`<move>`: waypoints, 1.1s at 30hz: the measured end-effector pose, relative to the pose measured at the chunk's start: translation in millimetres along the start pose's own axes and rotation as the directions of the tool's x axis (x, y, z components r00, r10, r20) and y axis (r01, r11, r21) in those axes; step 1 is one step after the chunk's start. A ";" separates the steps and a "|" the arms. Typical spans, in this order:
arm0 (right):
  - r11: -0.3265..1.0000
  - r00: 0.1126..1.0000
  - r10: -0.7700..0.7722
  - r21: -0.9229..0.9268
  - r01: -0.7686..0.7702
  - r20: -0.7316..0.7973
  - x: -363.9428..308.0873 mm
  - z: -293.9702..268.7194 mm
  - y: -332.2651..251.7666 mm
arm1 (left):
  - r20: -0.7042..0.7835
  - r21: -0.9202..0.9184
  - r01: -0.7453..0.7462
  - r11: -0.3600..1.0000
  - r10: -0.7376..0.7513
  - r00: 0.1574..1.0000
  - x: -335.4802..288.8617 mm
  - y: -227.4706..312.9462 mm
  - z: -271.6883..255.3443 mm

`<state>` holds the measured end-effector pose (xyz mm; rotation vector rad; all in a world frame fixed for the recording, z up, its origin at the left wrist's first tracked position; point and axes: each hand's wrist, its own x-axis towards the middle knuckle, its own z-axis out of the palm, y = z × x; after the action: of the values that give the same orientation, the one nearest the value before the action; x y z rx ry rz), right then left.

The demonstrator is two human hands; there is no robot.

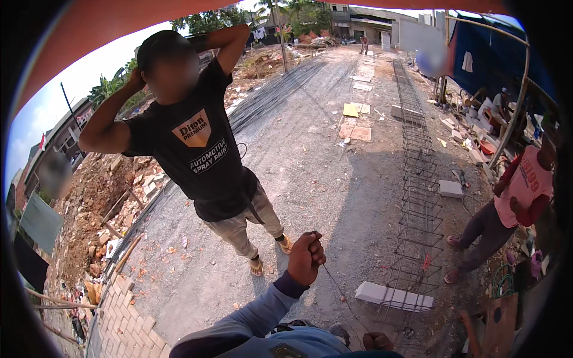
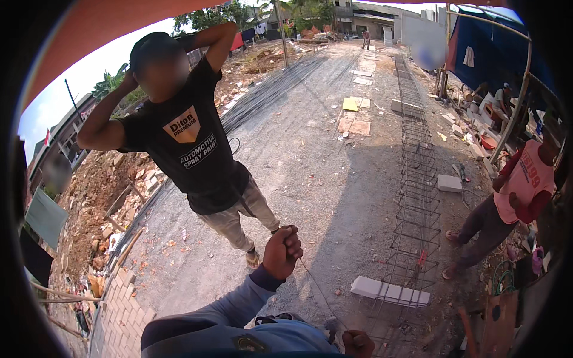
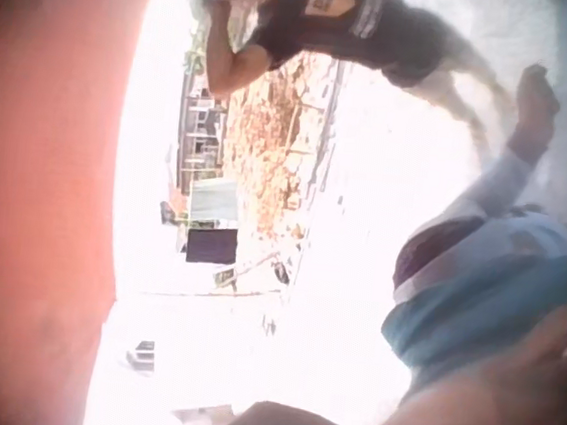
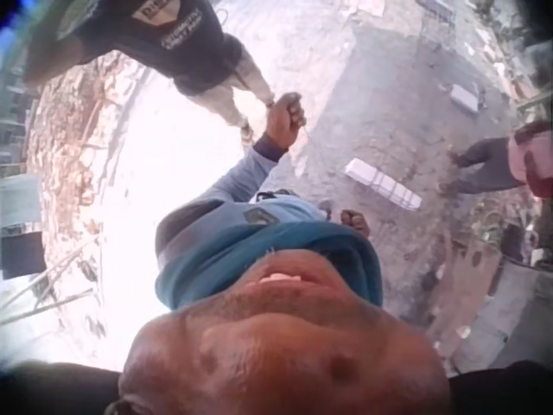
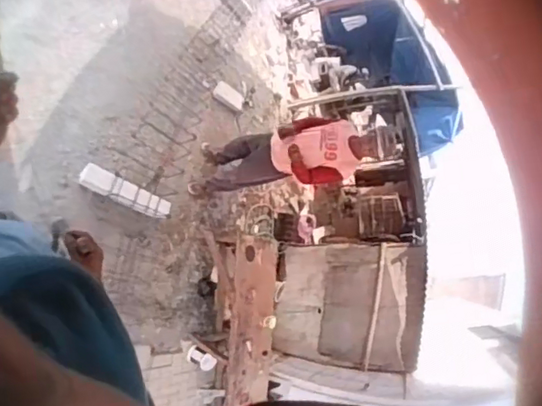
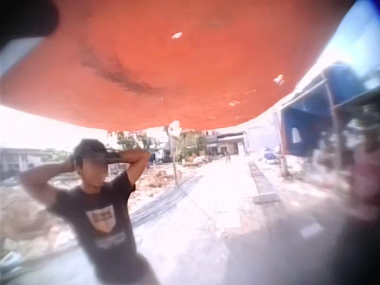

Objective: The person assembles a rebar cage by hand and using pliers, securing individual steel rods with tie wire. The person bends and twists the wire around the joints of the mesh structure.

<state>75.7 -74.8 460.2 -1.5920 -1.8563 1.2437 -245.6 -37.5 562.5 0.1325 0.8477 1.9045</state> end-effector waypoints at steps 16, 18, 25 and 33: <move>0.990 0.979 -0.090 -0.093 0.109 0.183 -72.2 120.6 -76.4 | -0.062 -0.017 -0.001 1.000 0.000 0.998 -37.0 103.8 -117.5; 0.989 0.994 -0.095 -0.105 0.100 0.055 -84.6 120.4 -75.3 | 0.027 -0.004 0.032 0.999 -0.032 0.999 -39.0 99.8 -105.7; 0.961 0.930 0.276 0.084 -0.263 -0.245 -89.4 96.1 -83.7 | 0.063 0.048 0.123 0.991 -0.126 0.990 -54.5 66.1 -70.3; 0.973 0.969 0.162 0.194 -0.125 -0.187 -129.4 47.1 -7.5 | 0.199 0.080 0.200 0.977 -0.212 0.957 -52.2 0.9 -14.5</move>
<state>70.7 -212.0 472.9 -1.7065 -1.4833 1.2217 -227.2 -88.3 566.1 0.2640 0.7463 1.6392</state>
